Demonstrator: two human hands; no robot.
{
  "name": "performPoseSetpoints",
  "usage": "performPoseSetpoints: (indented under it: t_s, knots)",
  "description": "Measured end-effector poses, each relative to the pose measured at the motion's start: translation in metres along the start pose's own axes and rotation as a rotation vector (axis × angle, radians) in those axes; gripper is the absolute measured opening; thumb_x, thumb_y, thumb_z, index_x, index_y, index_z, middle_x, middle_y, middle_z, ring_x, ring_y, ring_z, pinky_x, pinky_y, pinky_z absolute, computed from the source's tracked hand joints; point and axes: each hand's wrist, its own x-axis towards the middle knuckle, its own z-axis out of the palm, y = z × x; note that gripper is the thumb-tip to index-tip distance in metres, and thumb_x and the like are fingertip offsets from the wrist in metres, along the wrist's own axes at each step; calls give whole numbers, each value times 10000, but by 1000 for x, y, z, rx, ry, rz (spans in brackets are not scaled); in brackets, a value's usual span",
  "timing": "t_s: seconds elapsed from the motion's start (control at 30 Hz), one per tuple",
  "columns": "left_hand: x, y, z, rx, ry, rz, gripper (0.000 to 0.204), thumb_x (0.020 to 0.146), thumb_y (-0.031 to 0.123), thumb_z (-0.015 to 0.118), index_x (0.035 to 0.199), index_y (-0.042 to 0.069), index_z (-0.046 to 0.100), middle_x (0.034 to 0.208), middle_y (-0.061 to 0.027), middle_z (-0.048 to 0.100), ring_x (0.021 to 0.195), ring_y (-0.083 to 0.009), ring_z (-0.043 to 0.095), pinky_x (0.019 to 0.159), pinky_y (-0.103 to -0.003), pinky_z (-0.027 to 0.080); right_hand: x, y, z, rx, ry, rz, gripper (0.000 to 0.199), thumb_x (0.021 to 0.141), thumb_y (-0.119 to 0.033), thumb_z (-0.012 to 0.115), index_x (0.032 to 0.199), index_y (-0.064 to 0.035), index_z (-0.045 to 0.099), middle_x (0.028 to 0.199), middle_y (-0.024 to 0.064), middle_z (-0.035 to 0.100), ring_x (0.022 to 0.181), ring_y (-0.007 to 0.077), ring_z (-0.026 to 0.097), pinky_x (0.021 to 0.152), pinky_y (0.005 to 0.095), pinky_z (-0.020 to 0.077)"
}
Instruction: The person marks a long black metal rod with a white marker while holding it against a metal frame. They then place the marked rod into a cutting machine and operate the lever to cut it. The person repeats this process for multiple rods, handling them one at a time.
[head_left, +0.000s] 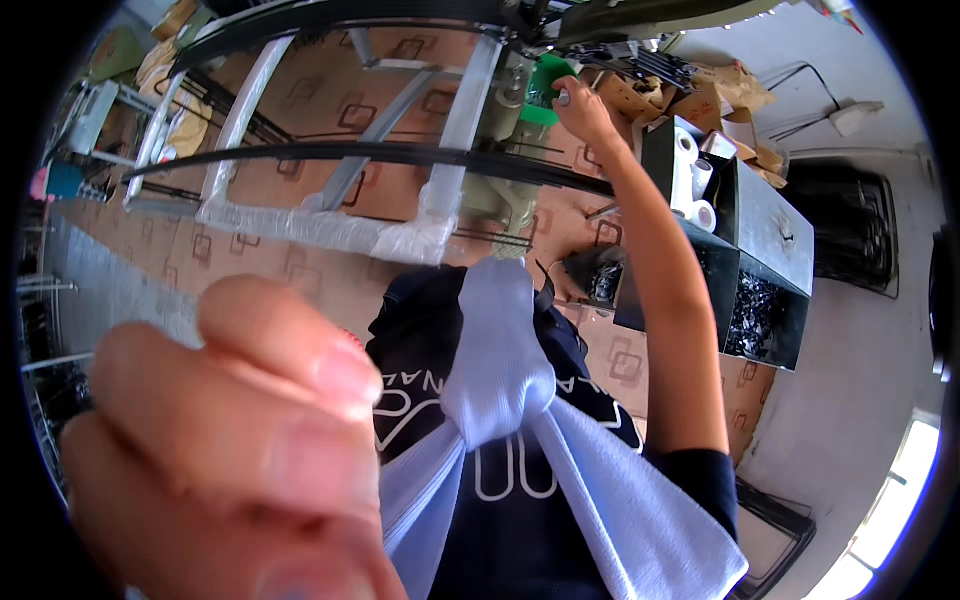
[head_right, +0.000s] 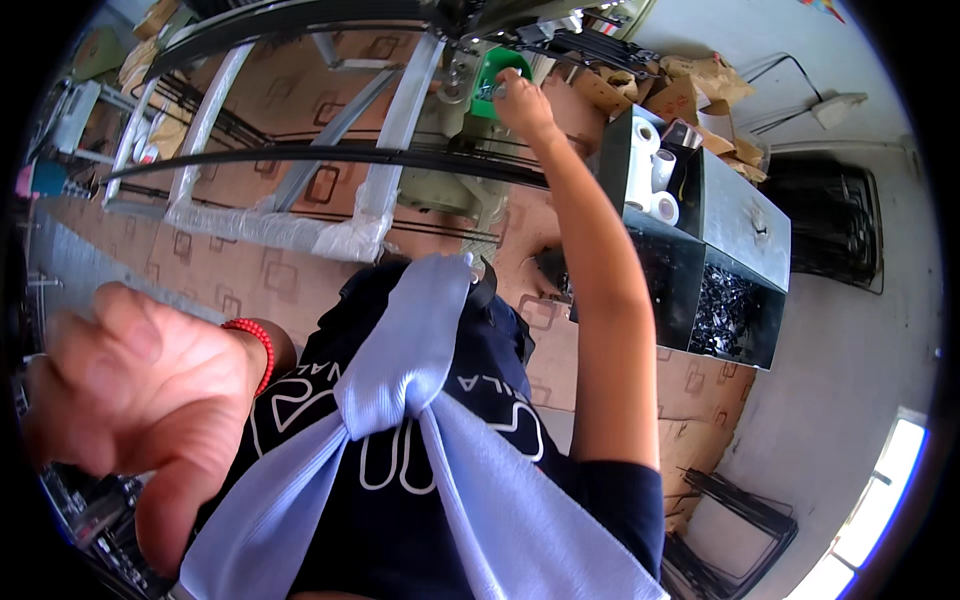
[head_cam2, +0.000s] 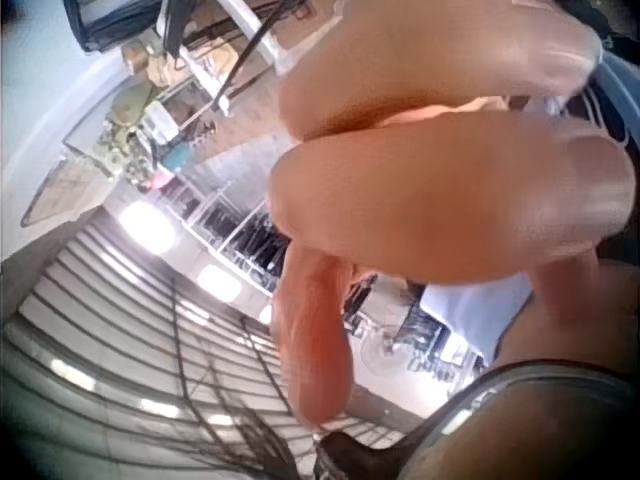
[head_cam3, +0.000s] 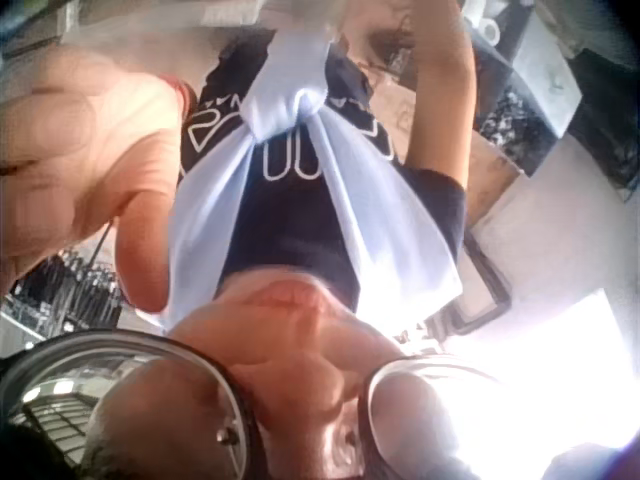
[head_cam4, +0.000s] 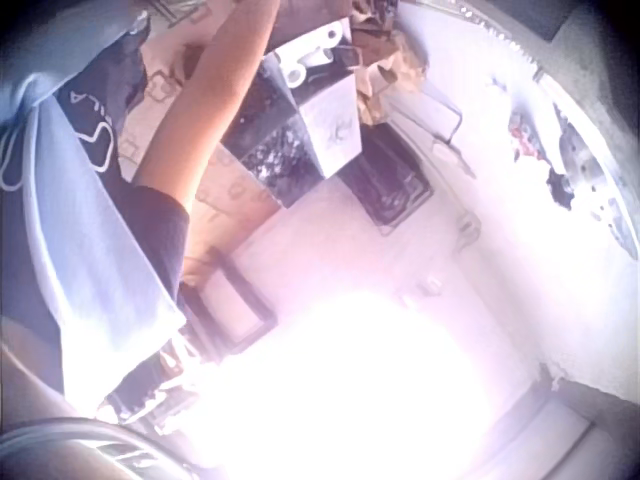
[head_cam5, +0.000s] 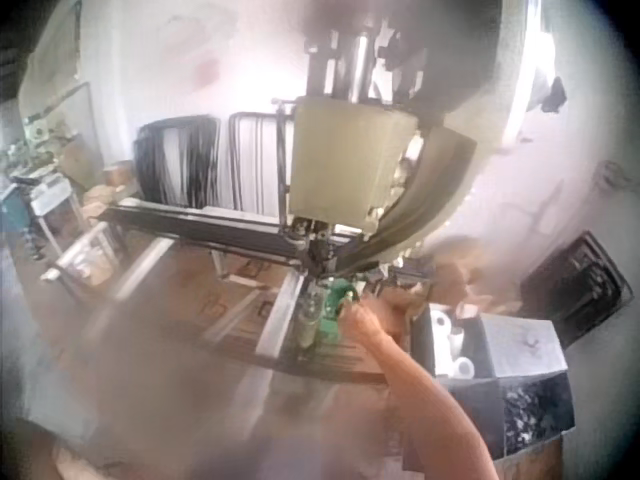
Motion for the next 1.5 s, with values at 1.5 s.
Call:
performPoseSetpoints:
  t_s: [1.5]
  knots:
    - [-111,-238,-228,374,-855,-1211,240,916,168,451,957,-52,538,842,-67,615,784,-144,572,706,-298,448,-131,16,-79,22,133,-83,129,836,-139,513,828,-24,570,821,119,563,817,318,488,753,402,371]
